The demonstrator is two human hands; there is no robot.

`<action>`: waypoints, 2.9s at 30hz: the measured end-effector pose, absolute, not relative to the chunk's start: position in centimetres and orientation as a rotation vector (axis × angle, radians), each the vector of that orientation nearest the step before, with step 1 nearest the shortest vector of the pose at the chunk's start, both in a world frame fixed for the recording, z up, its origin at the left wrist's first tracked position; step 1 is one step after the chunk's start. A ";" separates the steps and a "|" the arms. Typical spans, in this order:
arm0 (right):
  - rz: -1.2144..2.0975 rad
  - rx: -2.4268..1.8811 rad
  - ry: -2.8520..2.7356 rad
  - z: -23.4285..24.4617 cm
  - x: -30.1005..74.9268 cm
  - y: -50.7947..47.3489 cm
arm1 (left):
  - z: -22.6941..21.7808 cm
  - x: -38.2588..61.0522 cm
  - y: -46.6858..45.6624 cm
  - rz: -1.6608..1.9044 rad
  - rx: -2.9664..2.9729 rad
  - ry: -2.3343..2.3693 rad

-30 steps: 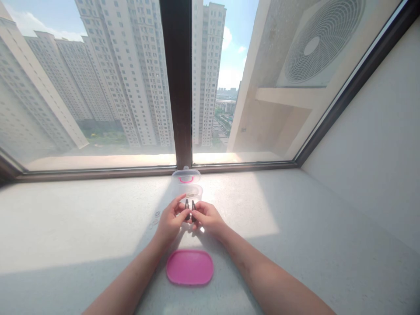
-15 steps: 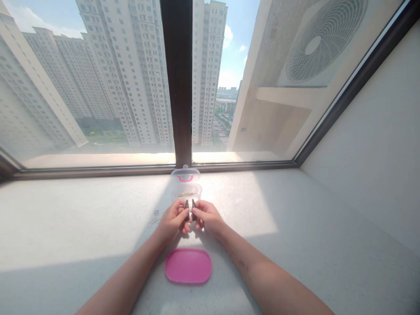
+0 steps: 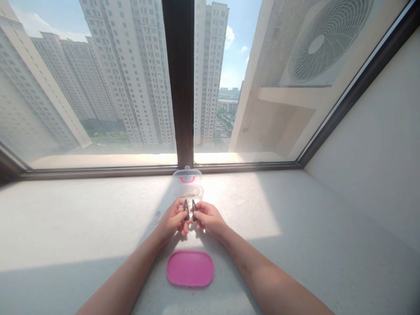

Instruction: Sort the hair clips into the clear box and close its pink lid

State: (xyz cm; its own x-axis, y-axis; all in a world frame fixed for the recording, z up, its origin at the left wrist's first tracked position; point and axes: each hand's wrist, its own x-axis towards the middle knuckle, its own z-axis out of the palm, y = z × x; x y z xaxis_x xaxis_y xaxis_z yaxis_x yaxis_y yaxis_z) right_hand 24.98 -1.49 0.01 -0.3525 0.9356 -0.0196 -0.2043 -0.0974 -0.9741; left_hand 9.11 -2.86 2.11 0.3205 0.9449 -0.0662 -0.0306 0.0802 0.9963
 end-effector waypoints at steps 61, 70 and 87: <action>1.617 -0.849 -1.222 0.6 25.2 -1.9 | 2.0 8.8 -2.4 0.828 1.232 0.860; 1.650 -0.903 -1.279 0.9 25.4 -1.9 | 1.6 8.4 -2.3 0.832 1.253 0.843; 1.665 -0.855 -1.224 0.5 25.3 -2.0 | 1.6 8.5 -2.4 0.803 1.255 0.878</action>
